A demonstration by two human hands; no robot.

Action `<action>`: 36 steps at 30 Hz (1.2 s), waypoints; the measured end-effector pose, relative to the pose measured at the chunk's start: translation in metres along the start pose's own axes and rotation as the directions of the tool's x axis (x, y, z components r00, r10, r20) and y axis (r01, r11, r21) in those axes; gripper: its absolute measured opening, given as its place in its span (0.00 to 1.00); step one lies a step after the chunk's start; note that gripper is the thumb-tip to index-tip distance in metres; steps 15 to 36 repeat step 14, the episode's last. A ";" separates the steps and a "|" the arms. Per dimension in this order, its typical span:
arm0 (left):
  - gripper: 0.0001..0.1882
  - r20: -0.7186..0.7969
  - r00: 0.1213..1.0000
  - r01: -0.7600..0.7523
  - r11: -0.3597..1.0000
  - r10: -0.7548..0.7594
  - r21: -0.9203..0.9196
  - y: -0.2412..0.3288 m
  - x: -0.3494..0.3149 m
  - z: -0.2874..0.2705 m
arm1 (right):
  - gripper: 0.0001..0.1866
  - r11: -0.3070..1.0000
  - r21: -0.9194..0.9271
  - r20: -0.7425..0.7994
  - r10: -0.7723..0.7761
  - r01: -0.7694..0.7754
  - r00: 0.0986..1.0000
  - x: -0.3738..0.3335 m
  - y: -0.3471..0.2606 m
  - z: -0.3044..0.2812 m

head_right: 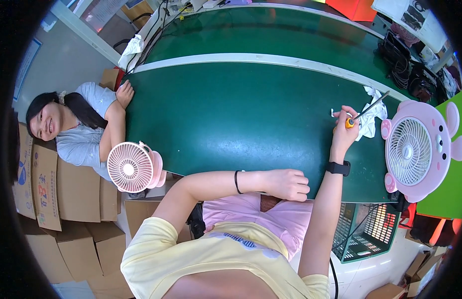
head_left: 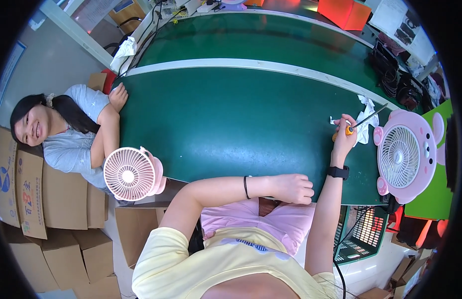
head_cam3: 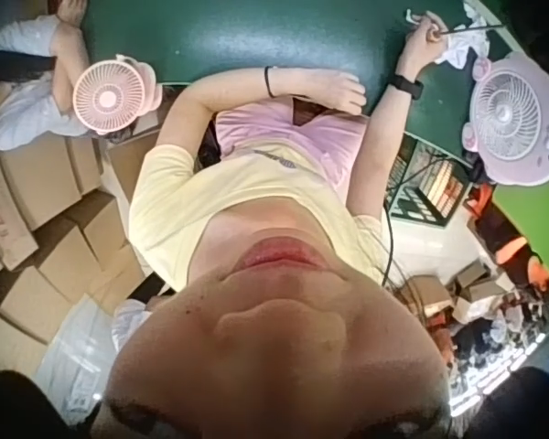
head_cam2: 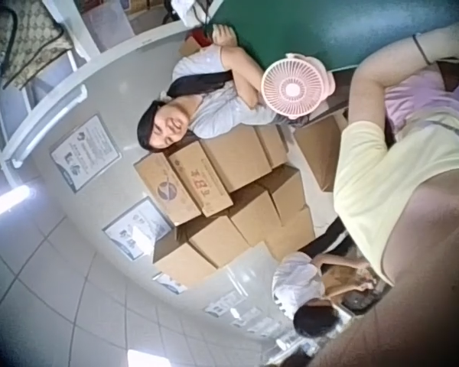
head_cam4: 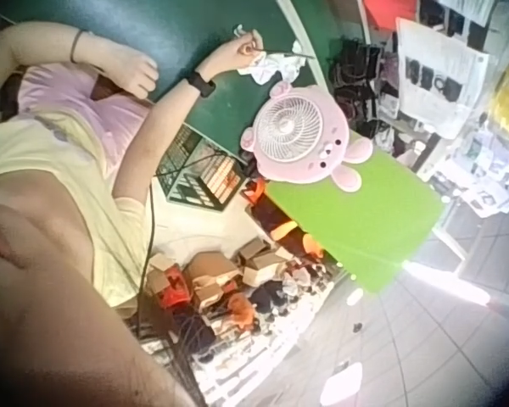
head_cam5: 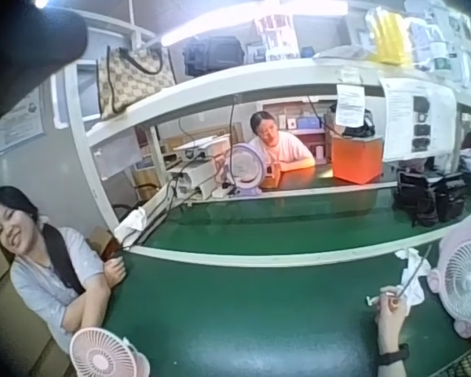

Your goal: Assembling a portable solar power station by installing internal components and securing the housing with a screwdriver.

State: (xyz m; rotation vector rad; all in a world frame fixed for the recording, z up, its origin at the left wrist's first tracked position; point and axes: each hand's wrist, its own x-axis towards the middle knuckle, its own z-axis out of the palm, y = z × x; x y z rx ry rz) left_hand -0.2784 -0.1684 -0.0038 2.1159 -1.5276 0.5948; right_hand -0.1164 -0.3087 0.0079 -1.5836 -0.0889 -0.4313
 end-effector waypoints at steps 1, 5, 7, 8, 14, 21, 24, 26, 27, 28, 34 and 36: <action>0.06 0.009 1.000 -0.002 1.000 0.002 0.000 0.000 0.000 -0.001 | 0.07 1.000 -0.001 0.001 0.001 -0.001 1.000 -0.001 0.000 0.000; 0.06 -0.005 1.000 0.000 1.000 0.000 0.000 0.003 0.001 0.001 | 0.07 1.000 0.006 -0.034 -0.023 0.023 0.999 -0.004 0.000 -0.002; 0.06 0.005 1.000 0.008 1.000 -0.008 0.014 0.004 0.001 0.001 | 0.07 0.998 0.038 -0.039 -0.040 0.041 0.998 -0.003 0.000 -0.002; 0.06 0.005 1.000 0.006 1.000 -0.006 0.013 0.004 0.001 0.000 | 0.07 0.999 0.039 -0.041 -0.018 0.020 0.999 -0.003 -0.002 -0.001; 0.05 0.024 1.000 0.014 1.000 -0.014 0.011 0.003 0.001 -0.004 | 0.06 0.999 0.034 -0.043 0.005 -0.004 0.999 -0.002 -0.003 0.000; 0.05 0.024 1.000 0.014 1.000 -0.014 0.011 0.003 0.001 -0.004 | 0.06 0.999 0.034 -0.043 0.005 -0.004 0.999 -0.002 -0.003 0.000; 0.05 0.024 1.000 0.014 1.000 -0.014 0.011 0.003 0.001 -0.004 | 0.06 0.999 0.034 -0.043 0.005 -0.004 0.999 -0.002 -0.003 0.000; 0.05 0.024 1.000 0.014 1.000 -0.014 0.011 0.003 0.001 -0.004 | 0.06 0.999 0.034 -0.043 0.005 -0.004 0.999 -0.002 -0.003 0.000; 0.05 0.024 1.000 0.014 1.000 -0.014 0.011 0.003 0.001 -0.004 | 0.06 0.999 0.034 -0.043 0.005 -0.004 0.999 -0.002 -0.003 0.000; 0.05 0.024 1.000 0.014 1.000 -0.014 0.011 0.003 0.001 -0.004 | 0.06 0.999 0.034 -0.043 0.005 -0.004 0.999 -0.002 -0.003 0.000; 0.05 0.024 1.000 0.014 1.000 -0.014 0.011 0.003 0.001 -0.004 | 0.06 0.999 0.034 -0.043 0.005 -0.004 0.999 -0.002 -0.003 0.000; 0.05 0.024 1.000 0.014 1.000 -0.014 0.011 0.003 0.001 -0.004 | 0.06 0.999 0.034 -0.043 0.005 -0.004 0.999 -0.002 -0.003 0.000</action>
